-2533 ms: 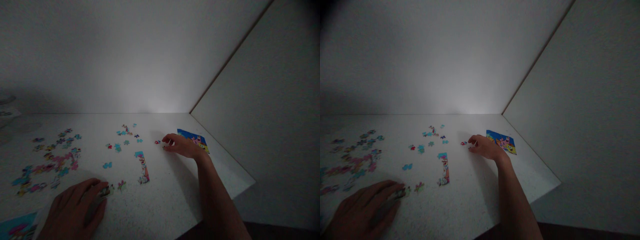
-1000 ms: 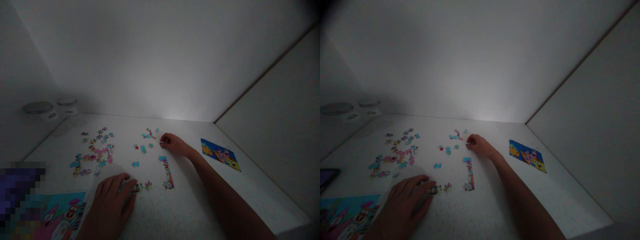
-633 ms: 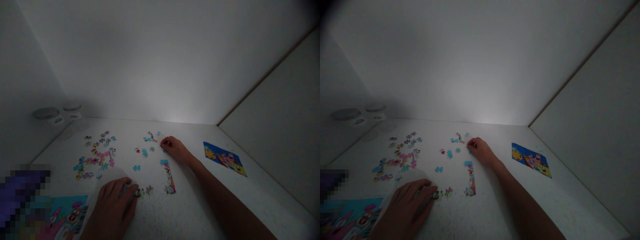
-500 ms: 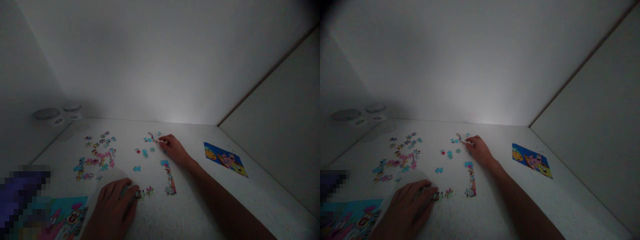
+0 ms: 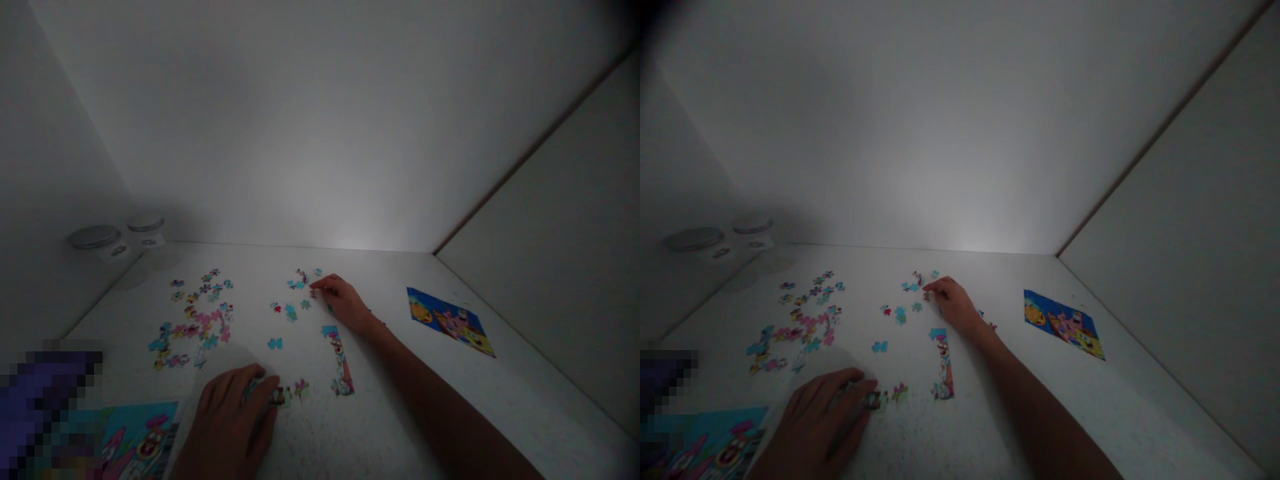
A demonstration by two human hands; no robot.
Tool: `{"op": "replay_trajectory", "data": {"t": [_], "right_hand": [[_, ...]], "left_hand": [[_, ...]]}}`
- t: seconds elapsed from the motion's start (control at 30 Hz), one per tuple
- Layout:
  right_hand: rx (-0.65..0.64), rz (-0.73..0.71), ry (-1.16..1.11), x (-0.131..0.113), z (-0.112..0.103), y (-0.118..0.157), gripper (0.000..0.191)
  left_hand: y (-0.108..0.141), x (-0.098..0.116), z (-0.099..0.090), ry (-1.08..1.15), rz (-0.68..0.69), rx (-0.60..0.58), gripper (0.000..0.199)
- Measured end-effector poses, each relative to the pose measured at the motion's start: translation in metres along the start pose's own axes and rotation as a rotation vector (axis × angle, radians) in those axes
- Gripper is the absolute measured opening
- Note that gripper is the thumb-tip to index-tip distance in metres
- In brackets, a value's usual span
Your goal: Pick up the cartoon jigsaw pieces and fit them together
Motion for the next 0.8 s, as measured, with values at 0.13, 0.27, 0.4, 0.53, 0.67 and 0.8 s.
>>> {"op": "replay_trajectory", "data": {"t": [0.13,0.27,0.4,0.53,0.67,0.8], "right_hand": [[0.055,0.074,0.117,-0.003,-0.003,0.005,0.019],[-0.036,0.037,0.207,-0.016,0.005,0.005,0.013],[-0.099,0.056,0.178,-0.014,0.006,0.007,0.012],[-0.113,0.094,0.084,-0.008,0.005,0.009,0.012],[-0.156,0.066,-0.151,-0.020,0.007,0.018,0.015],[-0.537,0.049,-0.308,-0.057,0.035,0.043,0.014]], "left_hand": [[0.000,-0.003,0.003,-0.002,-0.020,0.002,0.029],[0.001,0.001,0.000,-0.009,-0.014,0.033,0.028],[0.000,0.000,-0.001,0.040,-0.077,-0.012,0.029],[-0.001,-0.002,0.001,0.088,-0.121,-0.086,0.031],[-0.001,-0.001,0.001,0.101,-0.122,-0.113,0.032],[-0.005,0.014,0.004,0.119,-0.021,-0.178,0.035]]}}
Point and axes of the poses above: each hand's wrist, its own y-axis away from the middle knuckle, its own z-axis out of the palm, x = y × z, the point moved 9 cm from there along -y, towards the middle knuckle, and after that the axes turned 11 degrees about -x, right-handed, at the moved point
